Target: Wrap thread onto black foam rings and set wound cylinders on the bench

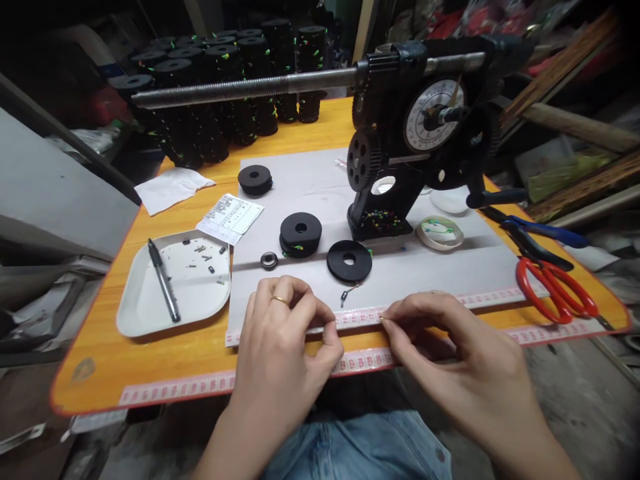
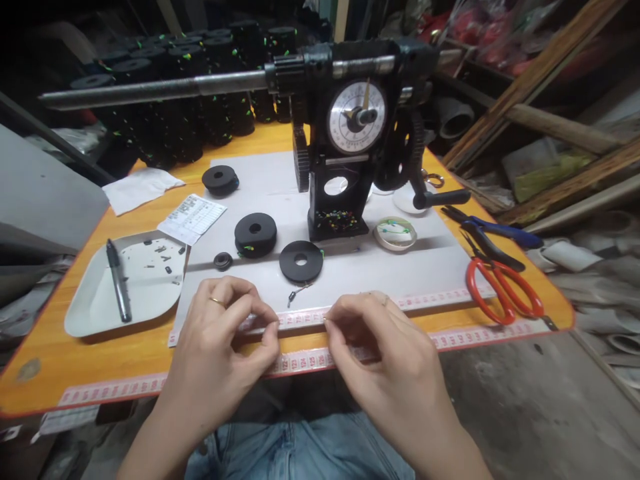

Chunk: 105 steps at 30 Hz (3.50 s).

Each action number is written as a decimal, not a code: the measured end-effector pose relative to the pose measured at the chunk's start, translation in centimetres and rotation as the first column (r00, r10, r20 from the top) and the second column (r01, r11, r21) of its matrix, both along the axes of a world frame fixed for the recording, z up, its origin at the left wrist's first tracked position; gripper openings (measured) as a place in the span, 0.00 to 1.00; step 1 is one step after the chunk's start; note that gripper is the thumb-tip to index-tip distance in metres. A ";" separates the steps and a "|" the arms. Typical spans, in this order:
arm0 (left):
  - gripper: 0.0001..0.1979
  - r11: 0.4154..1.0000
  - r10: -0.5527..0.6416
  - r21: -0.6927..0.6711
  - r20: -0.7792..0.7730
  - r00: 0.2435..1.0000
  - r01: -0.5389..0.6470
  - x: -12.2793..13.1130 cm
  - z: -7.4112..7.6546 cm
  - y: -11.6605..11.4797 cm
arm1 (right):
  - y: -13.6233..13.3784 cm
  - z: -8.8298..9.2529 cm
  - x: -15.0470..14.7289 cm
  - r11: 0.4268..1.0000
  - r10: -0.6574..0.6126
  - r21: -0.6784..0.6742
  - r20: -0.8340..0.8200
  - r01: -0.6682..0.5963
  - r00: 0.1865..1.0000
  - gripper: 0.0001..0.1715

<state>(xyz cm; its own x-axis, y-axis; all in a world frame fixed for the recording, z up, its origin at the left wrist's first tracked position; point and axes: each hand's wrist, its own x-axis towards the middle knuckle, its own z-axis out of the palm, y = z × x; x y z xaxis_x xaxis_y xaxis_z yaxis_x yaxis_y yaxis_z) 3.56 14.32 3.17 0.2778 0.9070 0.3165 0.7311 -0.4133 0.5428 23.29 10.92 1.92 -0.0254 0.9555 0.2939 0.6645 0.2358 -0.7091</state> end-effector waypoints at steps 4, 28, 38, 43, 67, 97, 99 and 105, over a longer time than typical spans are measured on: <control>0.05 1.000 -0.020 0.019 0.006 1.000 0.020 -0.1 -0.1 0.1 | 0.1 0.0 -0.2 0.999 0.007 0.043 0.035 -0.009 0.999 0.07; 0.05 1.000 0.001 0.013 0.003 1.000 -0.001 -0.1 0.0 -0.2 | -0.1 -0.1 -0.4 0.995 0.007 0.094 0.092 -0.016 0.996 0.10; 0.05 1.000 -0.009 0.025 -0.002 1.000 0.009 -0.2 0.0 -0.2 | -0.1 -0.1 -0.5 0.996 0.006 0.093 0.087 -0.014 0.996 0.10; 0.06 1.000 -0.009 0.025 0.006 1.000 0.009 -0.2 -0.2 0.0 | -0.1 -0.2 -0.5 0.996 0.012 0.091 0.078 -0.019 0.997 0.10; 0.14 0.705 0.429 -0.563 0.823 0.372 0.432 4.0 -1.6 -5.9 | -3.2 0.0 -1.5 0.971 0.096 0.226 -0.084 -0.074 0.992 0.12; 0.14 0.724 0.481 -0.610 0.781 0.400 0.322 5.9 0.2 -4.6 | -0.1 0.8 15.4 0.882 -0.467 0.086 0.289 0.464 0.835 0.16; 0.12 0.701 0.495 -0.607 0.793 0.356 0.376 5.9 0.3 -4.6 | -0.2 0.5 15.7 0.878 -0.471 0.061 0.279 0.474 0.837 0.18; 0.11 0.611 0.541 -0.587 0.799 0.261 0.532 5.4 0.4 -4.4 | -1.9 0.6 13.3 0.852 -0.522 0.123 0.115 0.509 0.845 0.29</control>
<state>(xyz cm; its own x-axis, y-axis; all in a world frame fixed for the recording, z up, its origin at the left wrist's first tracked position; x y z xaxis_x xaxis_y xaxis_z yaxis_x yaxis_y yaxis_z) 8.93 9.87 3.59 0.2999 0.8871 -0.3509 -0.4664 0.4572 0.7573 36.62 9.01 2.49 0.4171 0.8138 0.4046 0.7967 -0.1132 -0.5937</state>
